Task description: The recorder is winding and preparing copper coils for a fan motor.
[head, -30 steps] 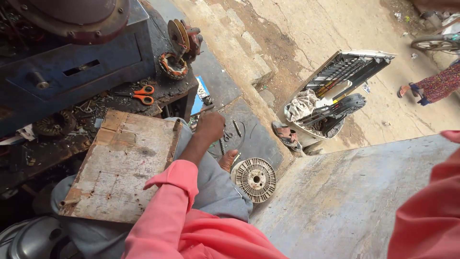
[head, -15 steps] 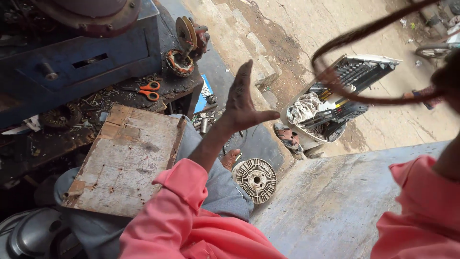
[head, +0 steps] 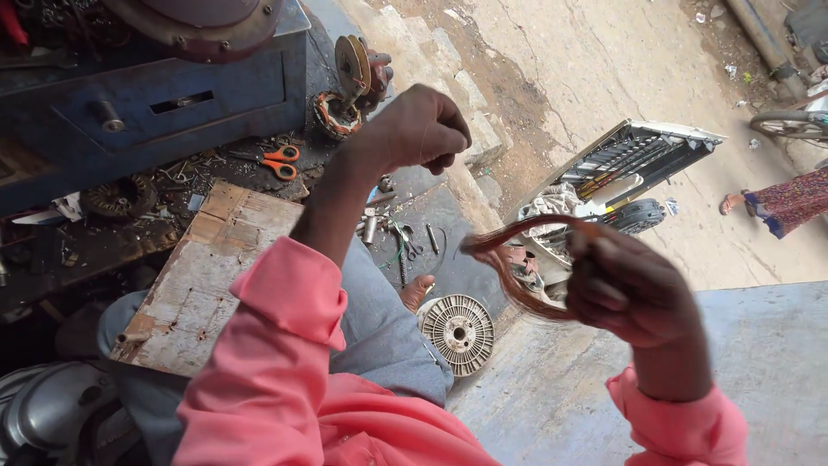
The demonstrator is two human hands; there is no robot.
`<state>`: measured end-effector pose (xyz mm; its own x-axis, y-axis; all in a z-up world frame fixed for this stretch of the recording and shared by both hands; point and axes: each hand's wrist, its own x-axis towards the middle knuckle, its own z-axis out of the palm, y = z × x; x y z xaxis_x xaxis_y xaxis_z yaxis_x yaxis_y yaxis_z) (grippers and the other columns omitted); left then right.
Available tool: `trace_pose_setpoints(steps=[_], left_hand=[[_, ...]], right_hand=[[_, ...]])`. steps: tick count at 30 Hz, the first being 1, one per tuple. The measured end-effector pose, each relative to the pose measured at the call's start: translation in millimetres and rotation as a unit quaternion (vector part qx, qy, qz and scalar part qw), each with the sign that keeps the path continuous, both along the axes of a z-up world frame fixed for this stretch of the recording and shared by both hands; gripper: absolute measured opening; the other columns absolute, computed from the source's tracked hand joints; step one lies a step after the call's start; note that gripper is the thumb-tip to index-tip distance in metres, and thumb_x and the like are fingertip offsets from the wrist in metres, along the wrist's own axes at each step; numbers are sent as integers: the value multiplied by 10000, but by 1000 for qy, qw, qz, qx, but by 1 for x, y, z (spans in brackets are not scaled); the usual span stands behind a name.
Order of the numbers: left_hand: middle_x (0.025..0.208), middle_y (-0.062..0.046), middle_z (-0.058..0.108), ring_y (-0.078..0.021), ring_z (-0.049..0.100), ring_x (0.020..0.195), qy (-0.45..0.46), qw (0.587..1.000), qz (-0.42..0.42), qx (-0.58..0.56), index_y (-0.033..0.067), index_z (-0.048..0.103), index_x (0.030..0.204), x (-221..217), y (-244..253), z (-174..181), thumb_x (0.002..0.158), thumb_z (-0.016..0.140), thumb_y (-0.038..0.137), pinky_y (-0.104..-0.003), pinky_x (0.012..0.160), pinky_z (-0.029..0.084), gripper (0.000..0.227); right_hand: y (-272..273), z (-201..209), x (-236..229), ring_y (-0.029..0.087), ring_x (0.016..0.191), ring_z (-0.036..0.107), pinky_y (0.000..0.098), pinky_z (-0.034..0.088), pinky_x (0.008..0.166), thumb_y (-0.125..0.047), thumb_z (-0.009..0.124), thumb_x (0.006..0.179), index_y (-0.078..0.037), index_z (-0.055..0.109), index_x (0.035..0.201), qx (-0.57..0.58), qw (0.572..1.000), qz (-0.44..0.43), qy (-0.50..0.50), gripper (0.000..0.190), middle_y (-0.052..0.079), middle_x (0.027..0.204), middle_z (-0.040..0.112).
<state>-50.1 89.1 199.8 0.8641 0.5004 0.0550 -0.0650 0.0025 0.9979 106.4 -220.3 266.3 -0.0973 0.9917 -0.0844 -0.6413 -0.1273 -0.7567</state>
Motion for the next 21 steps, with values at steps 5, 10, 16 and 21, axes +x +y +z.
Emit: trace_pose_setpoints(steps=[5,10,16,21], left_hand=[[643,-55,641,-85,573,514,-93,981,-122,120,-31,732,992,-33,-27,101,923,598,65,-251,474,480,179],[810,-82,662,-139,606,719,-117,952,-242,145,26,696,1118,-109,-94,116,994,566,81,-303,636,484,188],[995,-124,765,-305,735,977,38,928,-290,231,72,711,1077,-91,-124,-23,969,555,145,-429,906,549,203],[1113,-176,713,-323,676,1101,292,844,-127,432,25,665,1145,-23,-105,-148,890,698,345,-482,991,525,411]], right_hand=[[45,-72,-2,235,754,631,343,527,680,-318,464,1103,37,494,1273,-58,997,33,-29,394,133,881,628],[78,-108,53,217,743,666,346,556,690,-406,421,1008,-37,529,1150,-166,978,-128,9,409,90,842,671],[91,-79,201,109,630,511,263,444,618,-197,472,1169,-49,567,1101,-49,972,-229,14,189,-30,733,515],[75,48,294,77,621,453,242,395,646,-186,479,1157,-80,570,1088,4,960,-235,-153,156,-57,733,475]])
